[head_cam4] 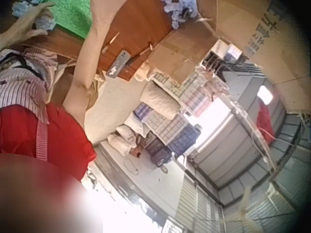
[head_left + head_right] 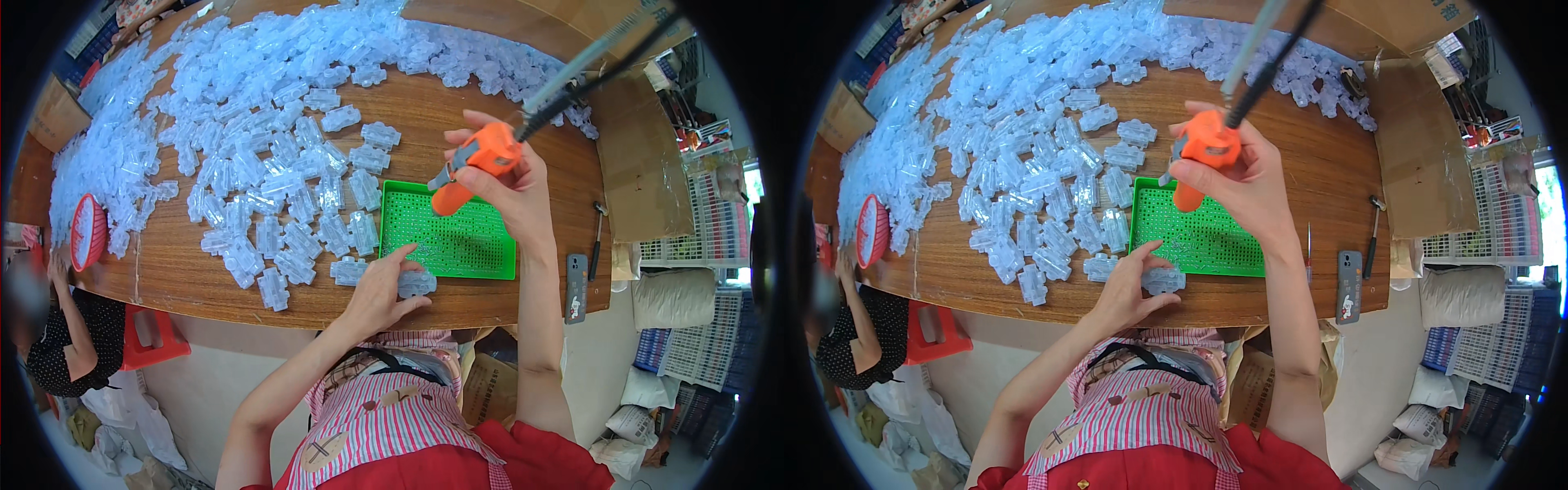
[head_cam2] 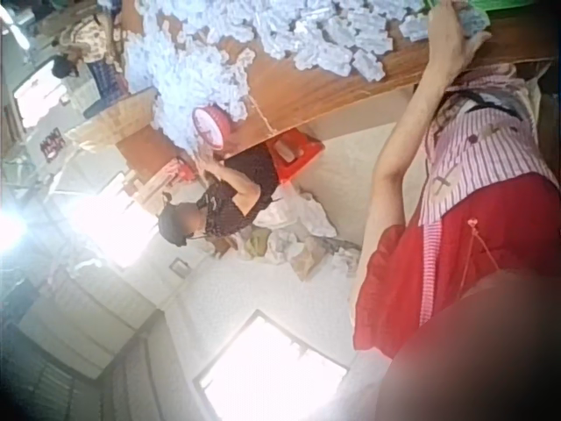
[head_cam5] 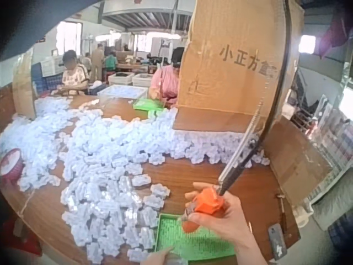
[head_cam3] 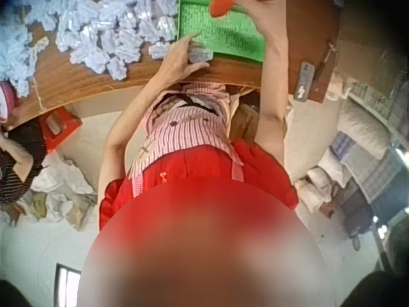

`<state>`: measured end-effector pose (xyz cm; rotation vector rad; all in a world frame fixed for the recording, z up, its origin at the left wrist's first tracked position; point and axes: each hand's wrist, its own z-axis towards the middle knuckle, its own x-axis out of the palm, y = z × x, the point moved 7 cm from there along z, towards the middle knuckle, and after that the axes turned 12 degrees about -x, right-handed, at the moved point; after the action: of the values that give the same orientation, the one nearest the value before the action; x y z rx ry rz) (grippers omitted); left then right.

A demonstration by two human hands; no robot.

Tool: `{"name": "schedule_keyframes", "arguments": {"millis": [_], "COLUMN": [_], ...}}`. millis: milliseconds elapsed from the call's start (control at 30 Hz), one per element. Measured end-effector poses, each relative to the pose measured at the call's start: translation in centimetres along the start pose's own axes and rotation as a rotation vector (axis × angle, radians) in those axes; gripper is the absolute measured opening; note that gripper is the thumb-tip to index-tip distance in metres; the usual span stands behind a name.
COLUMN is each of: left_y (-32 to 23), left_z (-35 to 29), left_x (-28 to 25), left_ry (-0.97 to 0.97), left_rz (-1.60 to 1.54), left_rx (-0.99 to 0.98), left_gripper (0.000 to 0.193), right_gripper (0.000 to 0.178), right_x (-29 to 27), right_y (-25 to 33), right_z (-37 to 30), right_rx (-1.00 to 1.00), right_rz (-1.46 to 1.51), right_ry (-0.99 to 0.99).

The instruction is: The person picks up a plastic part and a screw, then uses a pneumatic screwdriver to drive the screw into the part. They repeat this process for several parts before gathering the assembled pieces and placing them into a large paper bag.

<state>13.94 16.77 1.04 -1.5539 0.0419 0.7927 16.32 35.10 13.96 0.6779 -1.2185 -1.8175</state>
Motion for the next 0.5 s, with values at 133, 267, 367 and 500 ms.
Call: {"name": "schedule_keyframes", "arguments": {"millis": [133, 267, 367, 500], "left_y": [0.5, 0.9, 1.1, 1.3], "left_z": [0.4, 0.9, 0.8, 0.7], "left_x": [-0.3, -0.4, -0.4, -0.4], "left_ry": [0.124, 0.183, 0.150, 0.116], "left_rz": [-0.061, -0.097, -0.085, -0.059], "left_rx": [-0.020, -0.083, -0.051, -0.011], "left_gripper": [0.083, 0.083, 0.082, 0.079], "right_gripper": [0.047, 0.043, 0.047, 0.054], "right_x": [-0.9, -1.1, -0.2, -0.5], "right_y": [-1.0, -2.7, -3.1, -3.2], "right_z": [-1.9, -4.2, -5.2, -6.8], "right_rx": [-0.102, -0.103, -0.085, -0.068], "right_rz": [0.045, 0.071, 0.126, 0.055], "right_ry": [-0.057, 0.015, -0.113, -0.196]}}
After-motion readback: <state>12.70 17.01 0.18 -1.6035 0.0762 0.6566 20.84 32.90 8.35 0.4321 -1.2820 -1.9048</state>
